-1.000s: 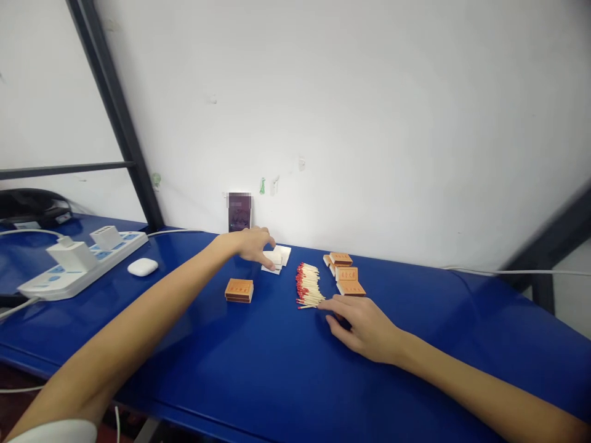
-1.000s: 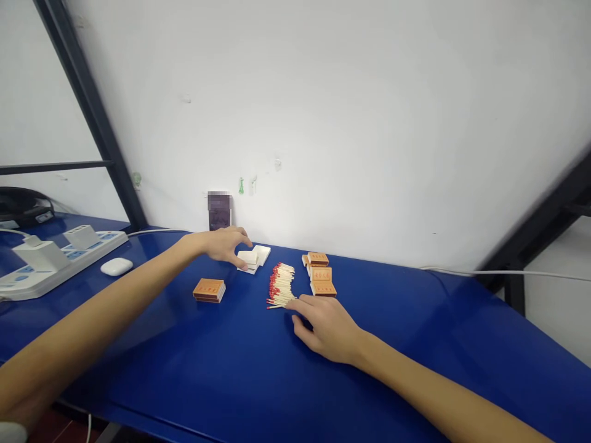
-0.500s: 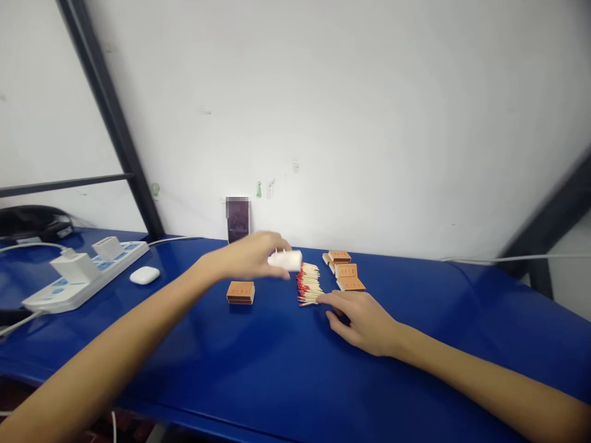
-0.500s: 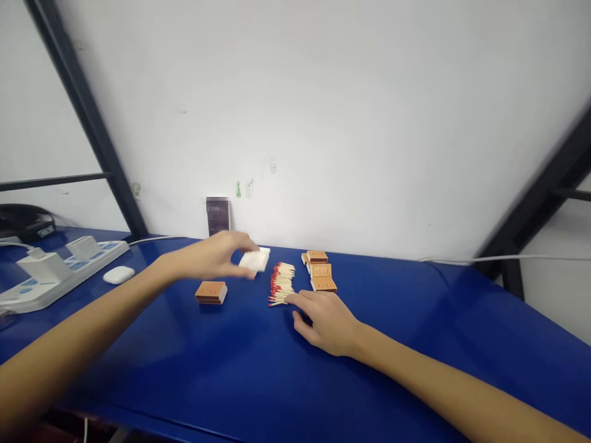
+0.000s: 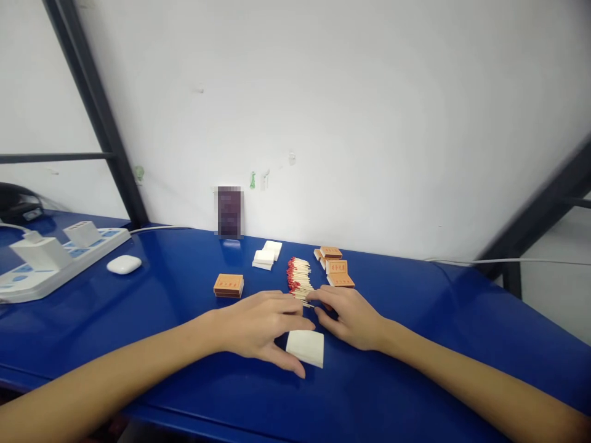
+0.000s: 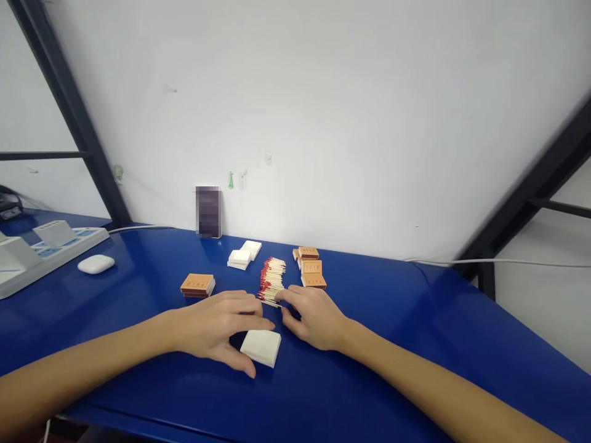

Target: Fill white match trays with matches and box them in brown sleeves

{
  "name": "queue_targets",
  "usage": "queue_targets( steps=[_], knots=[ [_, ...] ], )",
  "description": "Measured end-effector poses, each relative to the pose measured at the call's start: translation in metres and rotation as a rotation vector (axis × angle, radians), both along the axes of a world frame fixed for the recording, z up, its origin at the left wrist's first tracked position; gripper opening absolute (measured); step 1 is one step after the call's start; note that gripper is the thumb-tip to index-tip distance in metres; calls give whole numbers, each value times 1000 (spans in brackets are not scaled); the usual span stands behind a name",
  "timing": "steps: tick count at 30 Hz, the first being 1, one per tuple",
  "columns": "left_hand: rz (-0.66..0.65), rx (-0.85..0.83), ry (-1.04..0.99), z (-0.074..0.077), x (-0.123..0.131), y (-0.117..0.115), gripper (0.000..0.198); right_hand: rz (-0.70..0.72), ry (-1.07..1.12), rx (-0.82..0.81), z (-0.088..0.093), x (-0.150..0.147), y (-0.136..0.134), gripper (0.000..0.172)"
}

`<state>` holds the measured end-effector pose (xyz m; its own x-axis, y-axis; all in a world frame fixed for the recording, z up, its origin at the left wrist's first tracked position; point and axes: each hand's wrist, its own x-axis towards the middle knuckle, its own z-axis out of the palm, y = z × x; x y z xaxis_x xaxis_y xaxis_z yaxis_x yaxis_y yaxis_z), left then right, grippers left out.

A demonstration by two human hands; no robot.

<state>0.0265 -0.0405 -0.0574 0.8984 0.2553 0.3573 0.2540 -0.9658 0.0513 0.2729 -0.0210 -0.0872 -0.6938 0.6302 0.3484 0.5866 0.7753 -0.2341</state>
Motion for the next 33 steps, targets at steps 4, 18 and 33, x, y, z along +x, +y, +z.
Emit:
queue_targets(
  steps=[4,18,33],
  knots=[
    [35,11,-42,5,4,12,45,-13,-18,-3,1,0,-1,24],
    [276,-7,26,-6,-2,15,56,23,-6,-1,-1,3,1,23],
    [247,-99,11,-16,0,23,53,41,7,-34,1,4,0,23]
  ],
)
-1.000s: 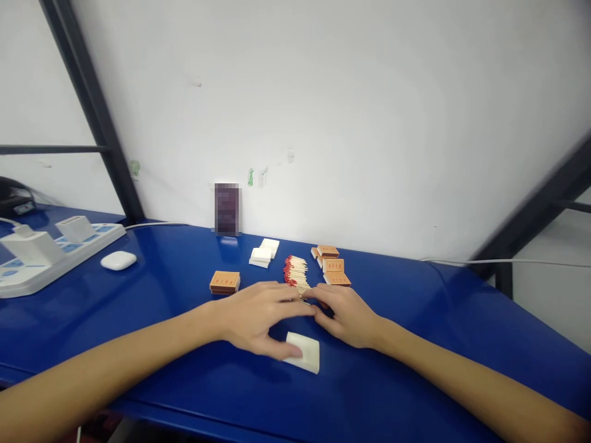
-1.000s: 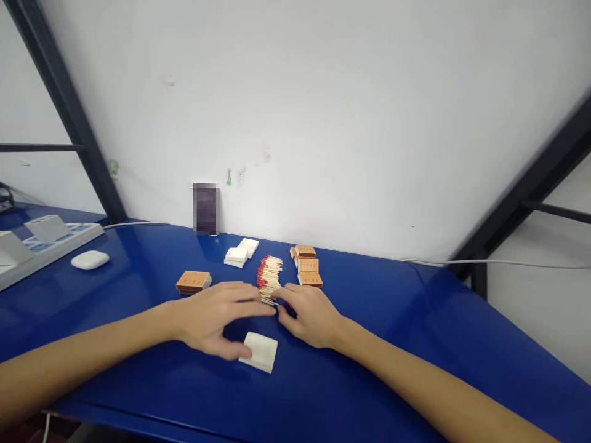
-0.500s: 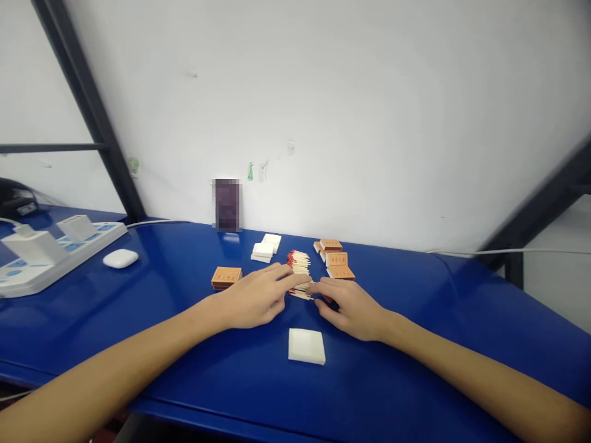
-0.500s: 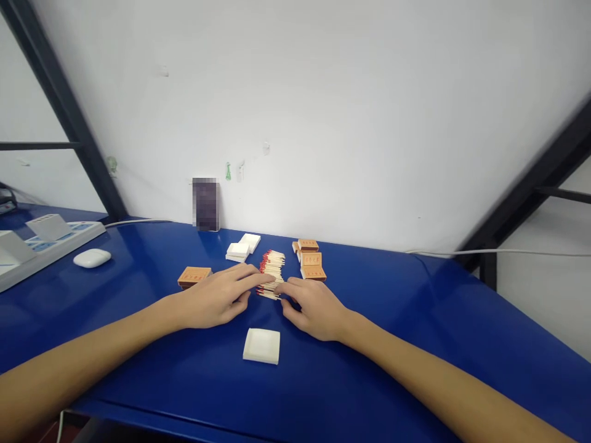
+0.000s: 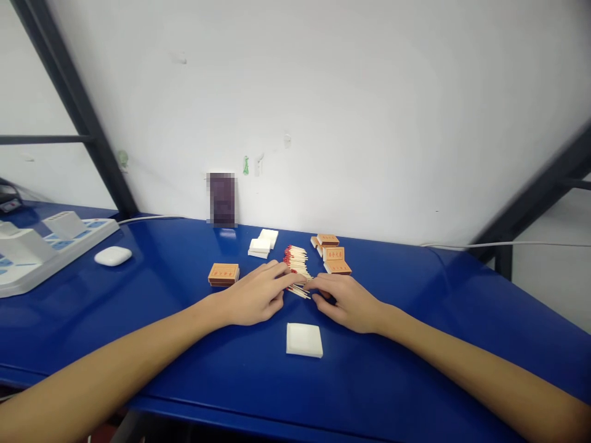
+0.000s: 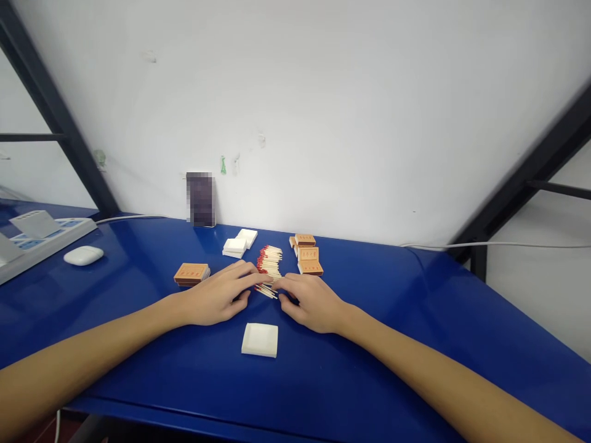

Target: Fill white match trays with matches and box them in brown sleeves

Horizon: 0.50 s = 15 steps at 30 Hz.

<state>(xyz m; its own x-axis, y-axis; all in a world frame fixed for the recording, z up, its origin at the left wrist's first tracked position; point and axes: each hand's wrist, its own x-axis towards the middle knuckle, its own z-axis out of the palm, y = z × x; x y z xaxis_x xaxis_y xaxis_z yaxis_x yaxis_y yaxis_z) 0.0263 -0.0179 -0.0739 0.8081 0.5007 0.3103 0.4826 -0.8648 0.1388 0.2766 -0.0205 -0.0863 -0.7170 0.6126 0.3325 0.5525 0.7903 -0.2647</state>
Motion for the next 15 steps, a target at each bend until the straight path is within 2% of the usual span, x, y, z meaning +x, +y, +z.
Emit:
queue_targets(
  steps=[15],
  knots=[
    [-6,-24,6,1,0,1,46,-20,1,-6,1,-1,0,23]
  ],
)
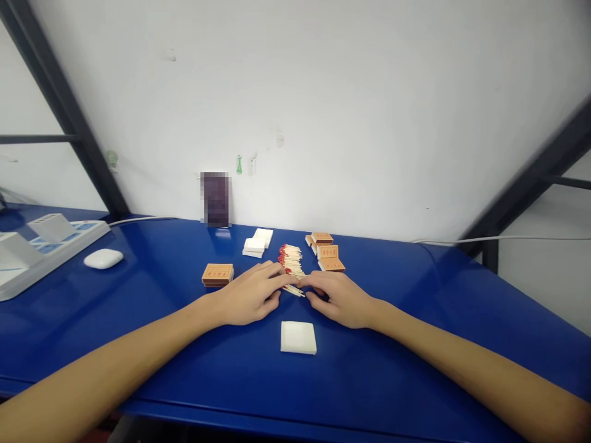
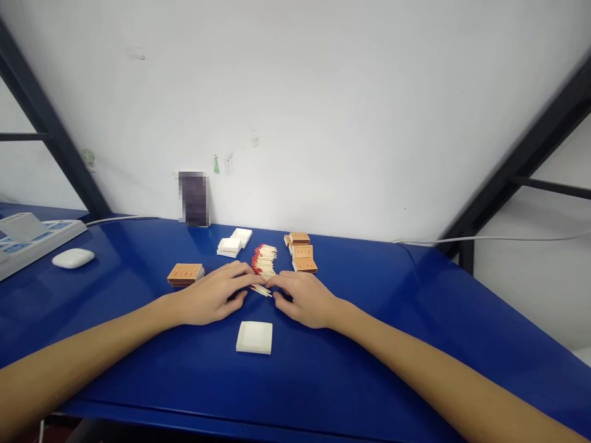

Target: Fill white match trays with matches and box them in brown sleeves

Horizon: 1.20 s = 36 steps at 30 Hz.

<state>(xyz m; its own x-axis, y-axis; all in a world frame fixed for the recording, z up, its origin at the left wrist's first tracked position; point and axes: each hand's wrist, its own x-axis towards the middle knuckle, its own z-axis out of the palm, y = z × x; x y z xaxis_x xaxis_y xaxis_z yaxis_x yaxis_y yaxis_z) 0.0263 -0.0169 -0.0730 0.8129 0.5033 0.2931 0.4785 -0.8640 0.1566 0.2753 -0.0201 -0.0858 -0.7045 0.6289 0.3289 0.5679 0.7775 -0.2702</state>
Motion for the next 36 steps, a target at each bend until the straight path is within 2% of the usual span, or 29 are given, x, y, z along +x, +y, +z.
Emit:
queue_targets(
  steps=[8,13,25,36],
  knots=[
    [-14,4,-26,-1,0,1,42,2,2,-7,1,0,1,24],
    [3,-1,7,2,1,0,44,-10,-9,-17,0,1,1,23],
    [39,-5,-33,2,2,1,37,-13,9,-23,0,0,0,24],
    [45,-24,12,3,0,0,38,-11,13,-56,-4,2,3,23]
  ],
)
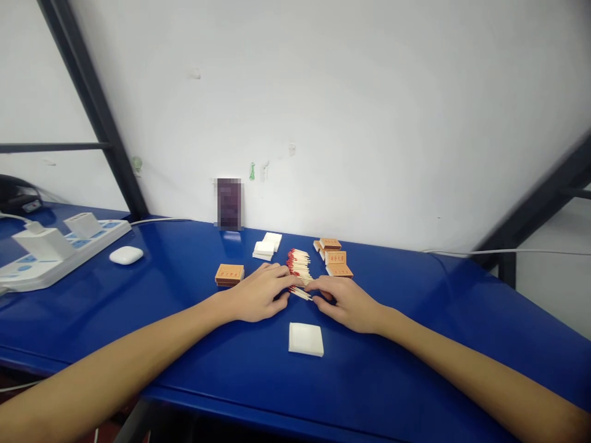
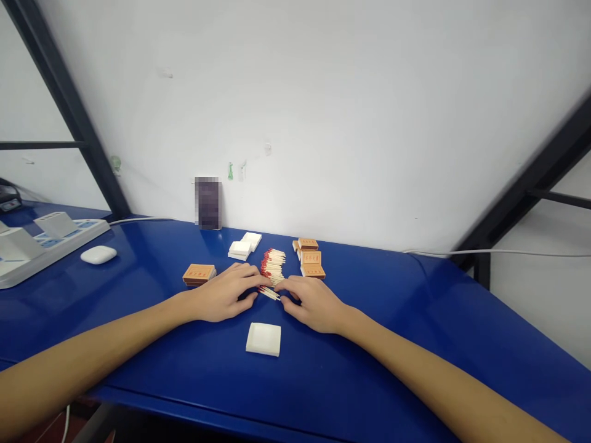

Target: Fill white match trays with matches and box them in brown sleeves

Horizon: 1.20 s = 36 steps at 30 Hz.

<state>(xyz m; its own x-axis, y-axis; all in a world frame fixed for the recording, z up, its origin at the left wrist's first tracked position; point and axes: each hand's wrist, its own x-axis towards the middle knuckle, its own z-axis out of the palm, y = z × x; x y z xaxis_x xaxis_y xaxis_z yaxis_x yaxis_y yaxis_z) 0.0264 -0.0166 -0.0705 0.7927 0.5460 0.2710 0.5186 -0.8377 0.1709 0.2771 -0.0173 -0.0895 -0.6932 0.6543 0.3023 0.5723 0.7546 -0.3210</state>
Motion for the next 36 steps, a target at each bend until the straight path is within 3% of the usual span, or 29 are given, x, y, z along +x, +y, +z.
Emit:
queue_targets(
  steps=[12,36],
  knots=[
    [-51,-2,-32,1,0,-1,37,-1,22,-61,1,-2,1,20],
    [-10,9,-28,-3,0,0,34,-20,25,-75,-1,-2,1,21]
  ],
)
